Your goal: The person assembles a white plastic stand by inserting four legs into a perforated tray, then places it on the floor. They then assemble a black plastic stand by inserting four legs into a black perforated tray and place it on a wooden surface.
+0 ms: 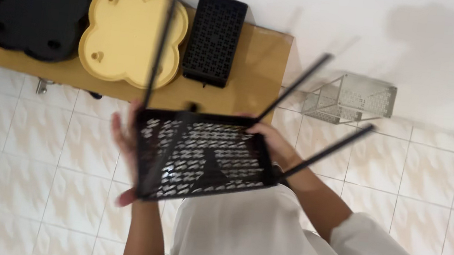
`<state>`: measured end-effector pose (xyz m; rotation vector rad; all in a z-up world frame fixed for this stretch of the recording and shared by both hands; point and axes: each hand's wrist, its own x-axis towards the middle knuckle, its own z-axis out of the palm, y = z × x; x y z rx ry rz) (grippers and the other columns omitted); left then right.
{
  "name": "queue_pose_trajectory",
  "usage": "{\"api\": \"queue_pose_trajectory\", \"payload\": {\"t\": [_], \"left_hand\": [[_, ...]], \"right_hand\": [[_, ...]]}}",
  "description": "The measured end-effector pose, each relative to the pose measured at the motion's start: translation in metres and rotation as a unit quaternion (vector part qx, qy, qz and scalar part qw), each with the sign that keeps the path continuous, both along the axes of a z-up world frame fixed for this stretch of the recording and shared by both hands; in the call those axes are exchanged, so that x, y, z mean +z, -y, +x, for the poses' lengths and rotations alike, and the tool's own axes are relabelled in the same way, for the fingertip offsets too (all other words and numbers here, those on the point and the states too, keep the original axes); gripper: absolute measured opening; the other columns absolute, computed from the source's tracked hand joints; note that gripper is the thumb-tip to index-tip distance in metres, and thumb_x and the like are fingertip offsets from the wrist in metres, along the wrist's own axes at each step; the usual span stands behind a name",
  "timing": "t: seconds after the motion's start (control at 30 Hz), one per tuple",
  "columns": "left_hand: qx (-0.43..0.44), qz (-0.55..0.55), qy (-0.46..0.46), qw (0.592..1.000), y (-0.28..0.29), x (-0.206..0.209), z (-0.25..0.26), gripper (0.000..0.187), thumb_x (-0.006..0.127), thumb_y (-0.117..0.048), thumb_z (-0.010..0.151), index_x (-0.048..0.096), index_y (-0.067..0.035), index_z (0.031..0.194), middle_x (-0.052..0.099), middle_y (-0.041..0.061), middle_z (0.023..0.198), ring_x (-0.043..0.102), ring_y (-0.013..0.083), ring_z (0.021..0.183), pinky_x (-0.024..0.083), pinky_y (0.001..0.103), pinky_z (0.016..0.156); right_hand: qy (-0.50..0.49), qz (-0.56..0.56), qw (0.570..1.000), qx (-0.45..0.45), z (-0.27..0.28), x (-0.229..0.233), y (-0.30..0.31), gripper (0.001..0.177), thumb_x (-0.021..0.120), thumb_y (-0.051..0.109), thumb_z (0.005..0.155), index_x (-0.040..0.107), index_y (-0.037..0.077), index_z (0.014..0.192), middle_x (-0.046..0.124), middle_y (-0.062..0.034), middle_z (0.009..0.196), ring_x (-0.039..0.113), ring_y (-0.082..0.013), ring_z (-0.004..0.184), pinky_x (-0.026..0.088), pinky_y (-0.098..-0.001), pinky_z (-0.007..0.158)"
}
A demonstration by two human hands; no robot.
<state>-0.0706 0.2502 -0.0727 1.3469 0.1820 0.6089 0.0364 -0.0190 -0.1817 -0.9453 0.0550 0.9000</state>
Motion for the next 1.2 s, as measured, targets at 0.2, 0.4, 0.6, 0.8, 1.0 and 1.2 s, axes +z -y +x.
{"api": "queue_pose_trajectory", "payload": {"t": [0.2, 0.4, 0.6, 0.8, 1.0, 1.2], "left_hand": [[0.060, -0.228, 0.074, 0.969, -0.065, -0.005, -0.032, 0.097, 0.047, -0.079, 0.093, 0.043, -0.008, 0.160, 0.053, 0.017, 0.128, 0.056, 0.0263, 0.119, 0.049, 0.041, 0.099], [-0.110, -0.321, 0.171, 0.925, -0.142, -0.026, -0.060, 0.056, 0.051, -0.060, 0.099, 0.059, -0.006, 0.084, 0.050, 0.005, 0.074, 0.049, 0.0214, 0.077, 0.045, 0.038, 0.089], [-0.042, -0.261, 0.234, 0.936, -0.194, -0.024, -0.086, 0.050, 0.047, -0.049, 0.098, 0.056, -0.005, 0.078, 0.049, 0.005, 0.073, 0.046, 0.0186, 0.070, 0.038, 0.036, 0.075], [0.034, -0.053, 0.168, 0.984, -0.195, -0.035, -0.092, 0.048, 0.048, -0.044, 0.096, 0.058, 0.000, 0.081, 0.057, 0.009, 0.075, 0.047, 0.0215, 0.070, 0.042, 0.038, 0.073], [0.055, 0.051, 0.121, 0.990, -0.177, -0.036, -0.078, 0.044, 0.055, -0.038, 0.084, 0.061, 0.006, 0.081, 0.062, 0.015, 0.070, 0.055, 0.0254, 0.064, 0.050, 0.043, 0.070], [0.078, 0.098, 0.093, 0.988, -0.154, -0.012, -0.071, 0.044, 0.060, -0.037, 0.094, 0.063, 0.005, 0.080, 0.063, 0.012, 0.073, 0.060, 0.0265, 0.074, 0.045, 0.047, 0.096]], "right_hand": [[-0.007, 0.041, 0.987, 0.155, -0.002, 0.003, -0.110, 0.055, 0.051, 0.006, 0.085, 0.058, 0.001, 0.140, 0.060, -0.0104, 0.142, 0.060, -0.0202, 0.123, 0.050, -0.0306, 0.107], [-0.024, 0.087, 0.956, 0.279, 0.007, 0.000, -0.166, 0.057, 0.048, 0.023, 0.097, 0.046, 0.011, 0.152, 0.056, -0.0091, 0.145, 0.058, -0.0198, 0.128, 0.050, -0.0324, 0.108], [0.182, -0.205, 0.933, 0.233, 0.086, -0.046, -0.160, 0.065, 0.056, 0.059, 0.094, 0.054, 0.013, 0.140, 0.068, -0.0107, 0.125, 0.069, -0.0220, 0.109, 0.058, -0.0352, 0.086], [0.600, -0.468, 0.647, 0.036, 0.160, -0.108, -0.138, 0.041, 0.084, 0.035, 0.080, 0.074, 0.009, 0.111, 0.070, -0.0123, 0.096, 0.063, -0.0307, 0.095, 0.053, -0.0433, 0.082], [0.692, -0.425, 0.570, 0.123, 0.186, -0.126, -0.146, 0.012, 0.079, 0.019, 0.085, 0.076, 0.012, 0.094, 0.069, -0.0064, 0.091, 0.064, -0.0307, 0.091, 0.049, -0.0469, 0.080], [0.718, -0.345, 0.605, -0.017, 0.171, -0.067, -0.141, 0.011, 0.073, 0.009, 0.090, 0.070, 0.005, 0.100, 0.065, -0.0108, 0.098, 0.062, -0.0338, 0.088, 0.051, -0.0426, 0.080]]}}
